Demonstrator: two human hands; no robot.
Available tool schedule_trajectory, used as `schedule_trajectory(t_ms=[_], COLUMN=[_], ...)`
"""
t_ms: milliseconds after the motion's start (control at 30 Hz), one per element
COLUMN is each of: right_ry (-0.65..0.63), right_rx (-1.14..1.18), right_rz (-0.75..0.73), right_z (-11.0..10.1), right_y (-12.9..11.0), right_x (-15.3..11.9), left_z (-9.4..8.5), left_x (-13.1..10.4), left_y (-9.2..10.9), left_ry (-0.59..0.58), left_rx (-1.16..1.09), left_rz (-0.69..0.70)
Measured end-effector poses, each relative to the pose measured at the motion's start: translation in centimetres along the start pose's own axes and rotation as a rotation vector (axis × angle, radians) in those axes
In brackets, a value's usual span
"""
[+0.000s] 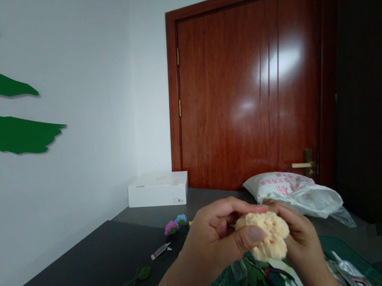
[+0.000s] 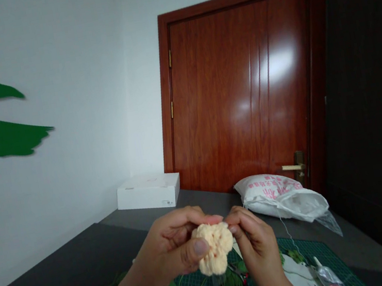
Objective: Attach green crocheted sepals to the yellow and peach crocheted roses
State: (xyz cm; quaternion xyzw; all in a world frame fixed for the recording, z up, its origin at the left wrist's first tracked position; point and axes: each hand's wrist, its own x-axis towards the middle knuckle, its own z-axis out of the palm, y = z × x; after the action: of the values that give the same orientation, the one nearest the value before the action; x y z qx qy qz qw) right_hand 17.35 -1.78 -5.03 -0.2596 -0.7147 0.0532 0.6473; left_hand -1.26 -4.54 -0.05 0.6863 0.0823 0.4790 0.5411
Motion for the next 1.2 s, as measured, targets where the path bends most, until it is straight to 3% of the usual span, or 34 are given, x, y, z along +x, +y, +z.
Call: schedule_trajectory(t_ms=[167, 333, 467, 667, 867, 1100, 1200], right_ry=[-0.063, -0.112, -0.074, 0.093, -0.019, 0.135, 0.076], right_rx=[0.008, 0.062, -0.007, -0.164, -0.14, -0.387, -0.278], right_rz=[0.09, 0.153, 0.074, -0.158, -0.103, -0.28, -0.129], right_z=[0.3, 0.9, 0.6, 0.2, 0.7, -1.2, -1.3], right_y=[0.3, 0.8, 0.6, -0.6, -0.7, -0.8, -0.6], right_x=[-0.1, -0.2, -0.1, 0.2, 0.3, 0.1, 0.1], left_z=[0.3, 0.7, 0.6, 0.1, 0.7, 0.8, 0.9], left_x=[0.1, 0.4, 0.5, 0.6, 0.3, 0.5, 0.4], left_y=[-0.1, -0.9, -1.1, -1.1, -0.7, -0.5, -0.5], left_ry=[0.106, 0.202, 0.232, 0.18, 0.127, 0.227, 0.255], left_rx=[0.213, 0.058, 0.043, -0.03, -0.028, 0.1, 0.129], left_rz=[0.206, 0.33, 0.27, 0.149, 0.131, 0.185, 0.214])
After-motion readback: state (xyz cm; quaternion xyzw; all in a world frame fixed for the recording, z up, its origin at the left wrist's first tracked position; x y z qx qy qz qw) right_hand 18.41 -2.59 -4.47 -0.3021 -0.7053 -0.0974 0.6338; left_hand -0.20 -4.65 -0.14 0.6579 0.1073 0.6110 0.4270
